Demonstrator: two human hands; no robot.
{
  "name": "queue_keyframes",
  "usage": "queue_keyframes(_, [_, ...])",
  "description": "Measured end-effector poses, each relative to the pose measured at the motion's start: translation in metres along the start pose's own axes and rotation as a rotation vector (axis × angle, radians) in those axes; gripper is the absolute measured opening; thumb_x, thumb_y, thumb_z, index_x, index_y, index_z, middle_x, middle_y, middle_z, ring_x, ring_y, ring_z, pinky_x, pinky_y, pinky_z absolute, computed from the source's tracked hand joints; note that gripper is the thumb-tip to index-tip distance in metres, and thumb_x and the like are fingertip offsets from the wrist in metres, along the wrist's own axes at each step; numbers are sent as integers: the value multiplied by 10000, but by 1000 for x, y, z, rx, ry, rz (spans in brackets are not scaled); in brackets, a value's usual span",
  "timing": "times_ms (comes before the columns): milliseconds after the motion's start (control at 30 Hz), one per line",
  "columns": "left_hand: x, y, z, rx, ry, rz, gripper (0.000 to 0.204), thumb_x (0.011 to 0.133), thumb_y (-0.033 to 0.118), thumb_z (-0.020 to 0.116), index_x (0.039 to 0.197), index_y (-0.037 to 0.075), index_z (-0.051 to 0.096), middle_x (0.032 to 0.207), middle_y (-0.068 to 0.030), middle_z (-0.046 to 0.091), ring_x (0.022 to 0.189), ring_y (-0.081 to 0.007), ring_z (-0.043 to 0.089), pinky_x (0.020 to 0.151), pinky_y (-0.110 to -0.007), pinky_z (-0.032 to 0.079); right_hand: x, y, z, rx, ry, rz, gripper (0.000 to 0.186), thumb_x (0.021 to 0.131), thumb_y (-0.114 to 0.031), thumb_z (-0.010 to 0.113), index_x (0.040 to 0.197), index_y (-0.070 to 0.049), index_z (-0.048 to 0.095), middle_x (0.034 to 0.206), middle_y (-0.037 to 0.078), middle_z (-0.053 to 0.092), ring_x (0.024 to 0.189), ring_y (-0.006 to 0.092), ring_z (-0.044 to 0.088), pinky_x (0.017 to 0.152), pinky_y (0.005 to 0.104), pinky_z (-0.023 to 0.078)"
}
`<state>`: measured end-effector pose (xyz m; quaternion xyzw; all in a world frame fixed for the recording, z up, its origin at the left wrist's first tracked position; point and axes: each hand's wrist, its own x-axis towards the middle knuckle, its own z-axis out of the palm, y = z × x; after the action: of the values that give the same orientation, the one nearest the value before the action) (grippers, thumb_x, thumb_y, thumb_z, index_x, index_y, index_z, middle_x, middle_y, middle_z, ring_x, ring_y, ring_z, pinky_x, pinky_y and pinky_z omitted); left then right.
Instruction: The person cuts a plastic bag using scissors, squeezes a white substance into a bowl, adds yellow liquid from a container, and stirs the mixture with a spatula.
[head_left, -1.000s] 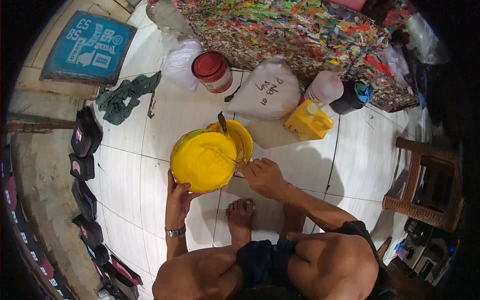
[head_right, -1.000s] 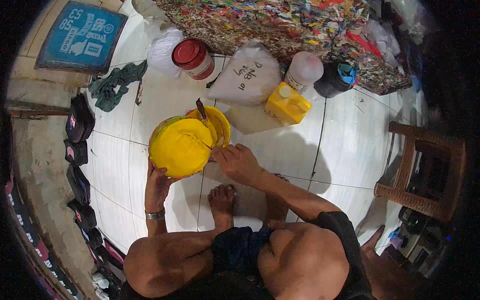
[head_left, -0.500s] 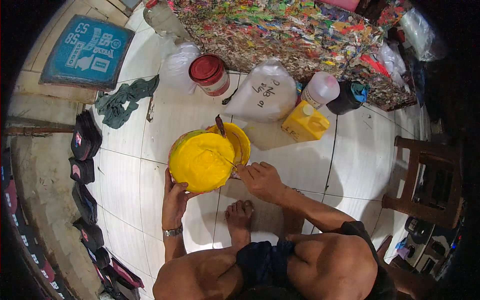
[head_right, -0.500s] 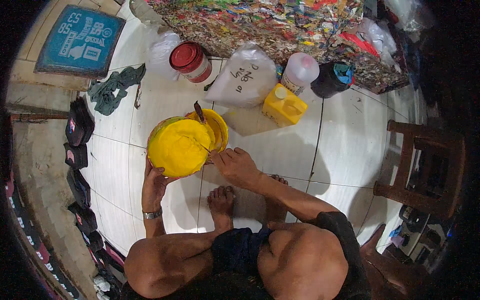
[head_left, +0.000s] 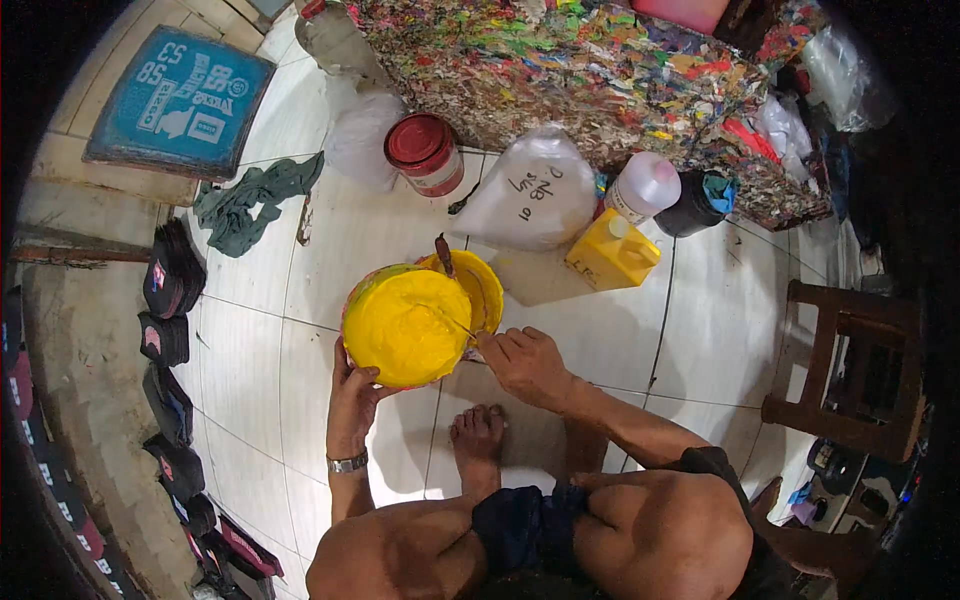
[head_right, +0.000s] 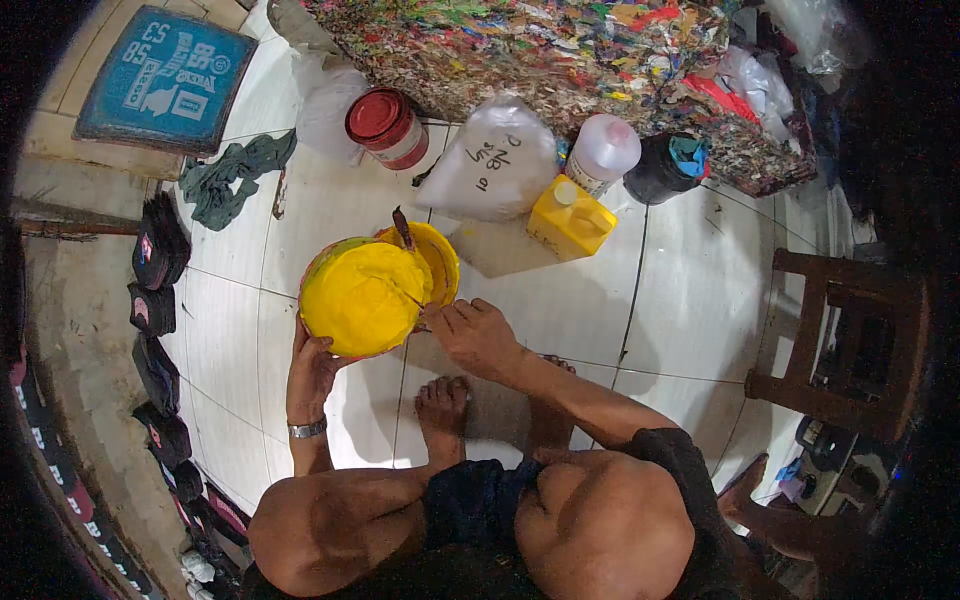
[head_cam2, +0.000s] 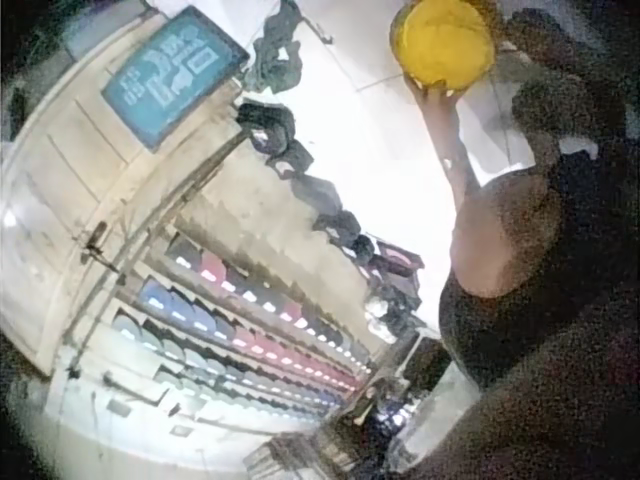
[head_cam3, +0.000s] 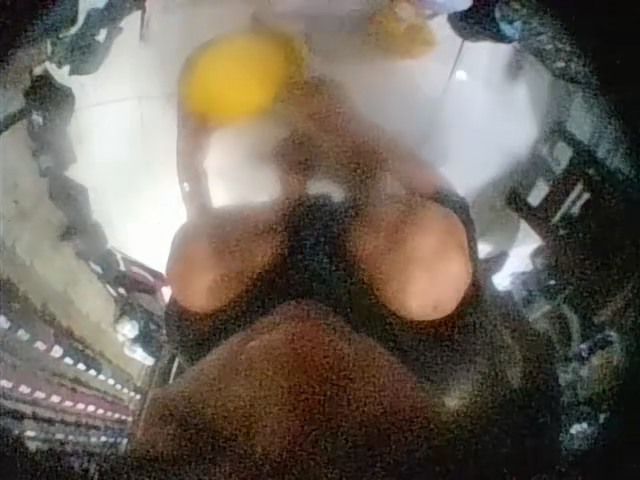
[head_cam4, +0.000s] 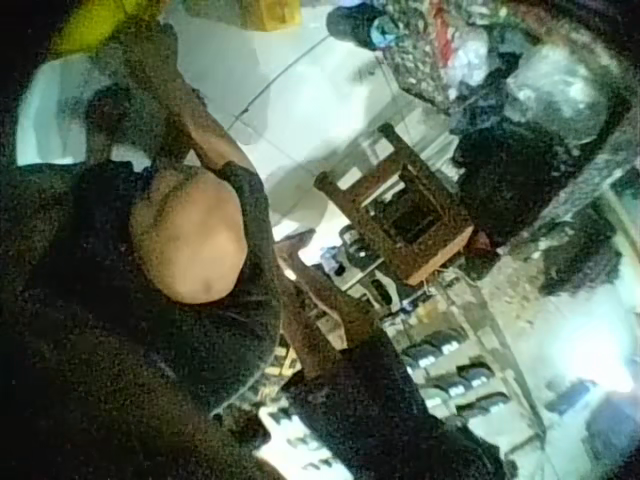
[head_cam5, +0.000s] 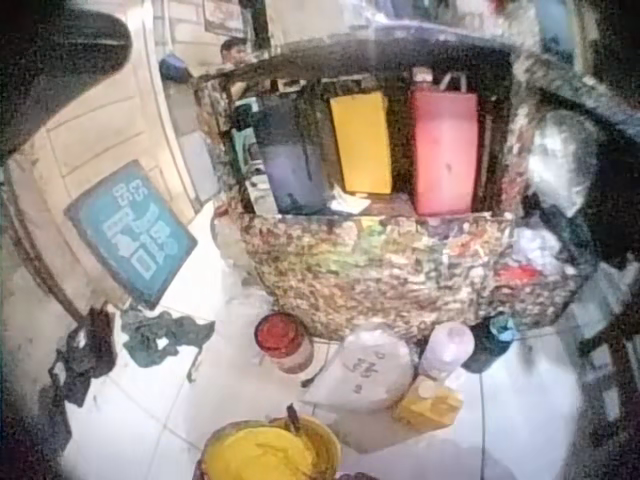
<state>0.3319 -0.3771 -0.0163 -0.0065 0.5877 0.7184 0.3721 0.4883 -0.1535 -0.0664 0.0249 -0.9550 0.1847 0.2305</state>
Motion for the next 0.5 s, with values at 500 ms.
queue_keyframes(500, [-1, -23, -16, -103, -26, 21, 810, 769, 78, 577, 1498, 79, 226, 1373, -145, 454, 1202, -320, 554, 849, -463, 594, 46, 41, -47, -65, -26, -167, 344, 757, -106, 631, 1087, -7, 615, 772, 48, 578, 718, 199, 587, 628, 320, 499])
